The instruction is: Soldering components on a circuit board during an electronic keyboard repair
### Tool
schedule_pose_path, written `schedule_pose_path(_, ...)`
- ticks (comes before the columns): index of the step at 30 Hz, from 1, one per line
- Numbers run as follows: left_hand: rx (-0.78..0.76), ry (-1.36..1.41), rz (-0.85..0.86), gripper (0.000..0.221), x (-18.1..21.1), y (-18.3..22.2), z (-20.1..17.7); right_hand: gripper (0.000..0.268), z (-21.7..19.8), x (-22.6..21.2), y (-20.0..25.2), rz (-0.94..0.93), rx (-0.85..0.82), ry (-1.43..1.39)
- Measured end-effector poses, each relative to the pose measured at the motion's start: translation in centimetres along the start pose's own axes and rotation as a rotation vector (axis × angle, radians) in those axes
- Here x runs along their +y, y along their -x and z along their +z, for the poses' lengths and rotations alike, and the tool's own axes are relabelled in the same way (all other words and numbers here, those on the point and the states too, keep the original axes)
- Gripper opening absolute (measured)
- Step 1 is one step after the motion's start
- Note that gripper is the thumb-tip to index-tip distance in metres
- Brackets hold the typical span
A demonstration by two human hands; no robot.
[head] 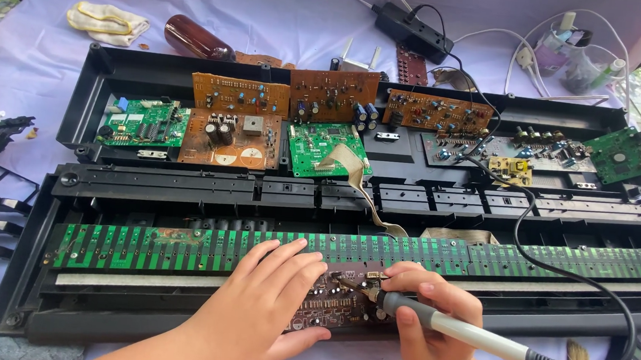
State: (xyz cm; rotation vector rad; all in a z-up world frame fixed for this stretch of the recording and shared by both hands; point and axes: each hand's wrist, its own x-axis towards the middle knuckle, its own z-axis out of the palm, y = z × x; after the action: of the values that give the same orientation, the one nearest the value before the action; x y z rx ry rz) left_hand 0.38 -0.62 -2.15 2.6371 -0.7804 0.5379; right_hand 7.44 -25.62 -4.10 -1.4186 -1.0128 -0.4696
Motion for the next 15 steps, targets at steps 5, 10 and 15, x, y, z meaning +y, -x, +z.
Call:
schedule_pose_path(5, -0.018, 0.014, -0.012, 0.072, 0.08, -0.14, -0.22, 0.030, -0.20, -0.22, 0.03, 0.039, -0.003, -0.018)
schedule_pose_path(10, -0.007, -0.010, -0.003, 0.071, 0.18, -0.19, -0.52, 0.032, -0.56, -0.18, 0.02, 0.073, -0.072, -0.068)
schedule_pose_path(15, -0.009, 0.019, -0.001, 0.068, 0.19, -0.09, -0.51, 0.033, -0.93, -0.07, 0.23, 0.107, -0.151, -0.086)
